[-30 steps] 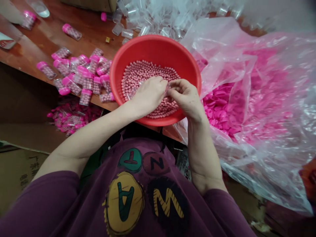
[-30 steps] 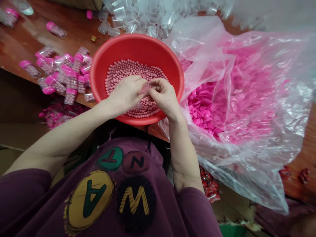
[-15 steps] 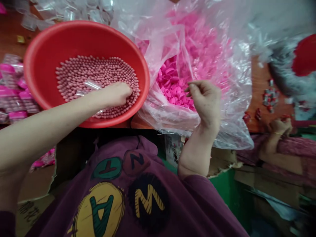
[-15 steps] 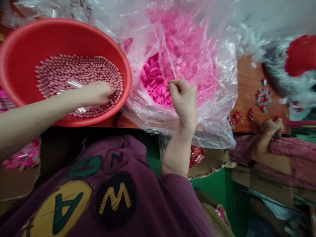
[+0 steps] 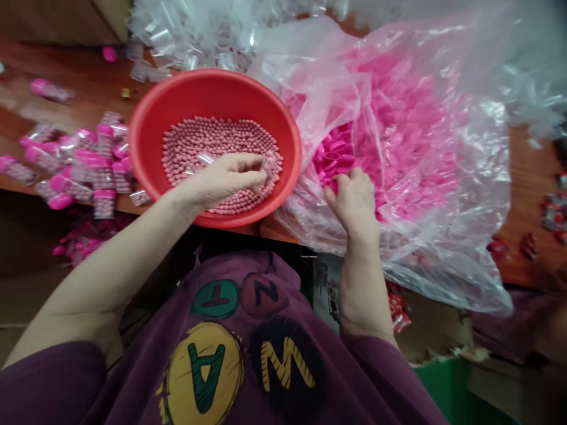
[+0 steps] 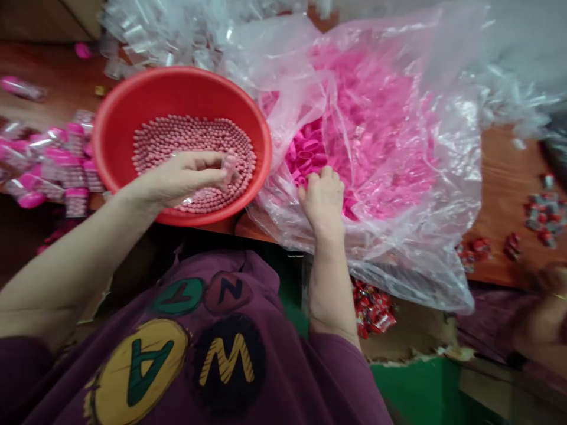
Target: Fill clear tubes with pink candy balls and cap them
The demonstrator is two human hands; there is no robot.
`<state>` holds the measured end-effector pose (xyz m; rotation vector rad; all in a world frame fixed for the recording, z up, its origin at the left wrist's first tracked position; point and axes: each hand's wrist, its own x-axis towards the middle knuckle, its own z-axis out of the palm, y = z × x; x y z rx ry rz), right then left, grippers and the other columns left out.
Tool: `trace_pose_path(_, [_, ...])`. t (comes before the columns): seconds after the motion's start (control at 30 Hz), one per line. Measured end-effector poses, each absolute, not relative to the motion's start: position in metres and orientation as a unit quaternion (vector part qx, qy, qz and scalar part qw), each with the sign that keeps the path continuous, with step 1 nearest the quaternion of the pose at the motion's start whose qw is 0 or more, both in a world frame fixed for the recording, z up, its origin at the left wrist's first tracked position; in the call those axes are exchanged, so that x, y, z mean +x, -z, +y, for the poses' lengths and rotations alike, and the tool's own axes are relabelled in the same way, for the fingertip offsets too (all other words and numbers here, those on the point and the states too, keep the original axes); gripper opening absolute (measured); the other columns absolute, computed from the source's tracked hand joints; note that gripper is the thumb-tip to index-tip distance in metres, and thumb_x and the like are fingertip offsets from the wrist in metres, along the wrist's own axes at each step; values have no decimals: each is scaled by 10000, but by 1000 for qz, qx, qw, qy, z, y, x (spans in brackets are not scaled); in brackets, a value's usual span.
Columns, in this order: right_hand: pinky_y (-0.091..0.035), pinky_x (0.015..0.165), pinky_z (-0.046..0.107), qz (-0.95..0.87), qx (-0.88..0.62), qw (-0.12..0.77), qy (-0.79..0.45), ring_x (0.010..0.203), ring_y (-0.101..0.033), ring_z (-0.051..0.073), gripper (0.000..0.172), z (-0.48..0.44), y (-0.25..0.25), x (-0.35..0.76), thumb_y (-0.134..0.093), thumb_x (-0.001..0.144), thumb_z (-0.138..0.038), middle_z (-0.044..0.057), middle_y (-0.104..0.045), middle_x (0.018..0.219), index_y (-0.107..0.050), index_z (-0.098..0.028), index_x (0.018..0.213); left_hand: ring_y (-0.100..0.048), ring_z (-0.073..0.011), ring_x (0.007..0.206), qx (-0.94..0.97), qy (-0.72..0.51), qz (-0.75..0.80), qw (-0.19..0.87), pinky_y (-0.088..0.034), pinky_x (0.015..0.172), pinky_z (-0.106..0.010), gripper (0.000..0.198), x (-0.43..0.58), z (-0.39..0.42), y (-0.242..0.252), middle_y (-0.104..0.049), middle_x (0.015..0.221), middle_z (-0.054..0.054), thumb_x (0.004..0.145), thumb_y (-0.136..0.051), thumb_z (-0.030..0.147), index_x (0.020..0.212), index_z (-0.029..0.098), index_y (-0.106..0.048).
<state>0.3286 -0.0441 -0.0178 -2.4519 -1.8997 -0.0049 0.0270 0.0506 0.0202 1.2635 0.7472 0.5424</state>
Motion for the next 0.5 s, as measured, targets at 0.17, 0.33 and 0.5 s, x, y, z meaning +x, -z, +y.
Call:
trace_pose_path(0.17, [-562,1079,668,-614,-789,22,2,1244,-671,427,275,-44,13,331,-643,989,-299,244,-771,1276,-810,-146,1145,-789,-185,922,372,-286,318,824,-614,796,-277,126,11,35,-15,-809,978,-106,931,-712,142,1026,119,-791])
trace_pose_path(0.33, [-533,1178,723,-578,-807,119,28,1292,-719,432,423,-40,2,326,-606,1001,-368,219,-819,1319,-801,-127,1289,-801,-177,829,254,-321,328,852,-608,687,-252,170,-3,26,-24,-821,963,-89,1009,-659,194,1061,111,-797])
trace_pose_path(0.5, [-677,1000,552,-633,-667,391,-48,1042,-821,291,385,-23,-20,266,-621,1052,-471,100,-867,1205,-799,-241,1304,-737,-131,707,200,-348,331,854,-564,615,-224,197,-5,24,-23,-802,888,-56,1042,-618,242,1040,125,-777])
